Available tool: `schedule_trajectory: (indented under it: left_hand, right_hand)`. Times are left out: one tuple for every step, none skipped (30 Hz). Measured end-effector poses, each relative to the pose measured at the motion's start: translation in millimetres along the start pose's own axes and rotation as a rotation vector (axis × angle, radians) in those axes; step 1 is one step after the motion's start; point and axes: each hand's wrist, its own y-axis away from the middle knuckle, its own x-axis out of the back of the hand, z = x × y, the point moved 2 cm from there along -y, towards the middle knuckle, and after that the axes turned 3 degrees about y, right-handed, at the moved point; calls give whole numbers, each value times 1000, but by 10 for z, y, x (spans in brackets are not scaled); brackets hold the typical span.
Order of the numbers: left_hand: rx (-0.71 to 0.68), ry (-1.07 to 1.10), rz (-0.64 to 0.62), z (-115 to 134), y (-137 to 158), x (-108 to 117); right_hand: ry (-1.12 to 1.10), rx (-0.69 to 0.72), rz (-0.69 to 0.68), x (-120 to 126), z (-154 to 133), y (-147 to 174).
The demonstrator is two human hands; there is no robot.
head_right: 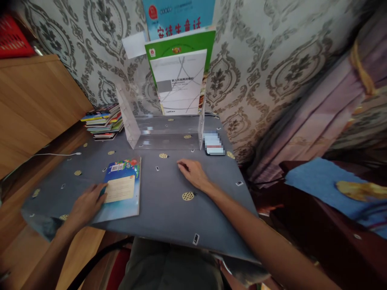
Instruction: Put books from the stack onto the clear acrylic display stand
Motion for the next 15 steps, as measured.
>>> schedule_trajectory:
  left_hand:
    - [-27, 16, 30, 19, 18, -39]
    - [-54, 29, 53, 43, 30, -66]
    - [-80, 35, 71, 72, 34, -83]
    - [-101, 33, 86, 105, 29, -91]
    - [-121, 28, 99, 141, 16, -95]
    - [-142, 26, 110, 181, -5, -96]
    - [-164, 29, 119, 226, -31, -98]
    - [-189, 40, 128, 275, -61, -102]
    - [-216, 56, 136, 330, -92, -109]
    - [-242, 75, 145, 392, -123, -119]
    - [-268, 92, 153, 461, -152, -131]
    - [-295, 106, 163, 538, -176, -145]
    - [-320, 118, 176, 622, -195, -159]
    - [-340, 128, 194, 711, -207, -173]
    - [-357, 135, 215, 804, -212, -184]
  right_hand:
    - [2, -9, 9, 6, 21, -2]
    - [5, -15, 17, 11, 38, -3]
    - [7, -21, 24, 15, 51, -4]
    - [9, -24, 29, 19, 60, -5]
    - [13, -27, 33, 23, 67, -5]
    - [16, -31, 37, 28, 72, -6]
    - [21, -36, 42, 36, 78, -8]
    - [28, -42, 50, 48, 86, -11]
    - [38, -48, 58, 64, 98, -15]
    - [50, -55, 70, 85, 114, -20]
    - [62, -61, 84, 112, 136, -25]
    - [72, -68, 101, 145, 163, -30]
    - [78, -78, 122, 181, 195, -34]
    - [76, -91, 140, 221, 232, -36]
    - [67, -106, 155, 261, 273, -37]
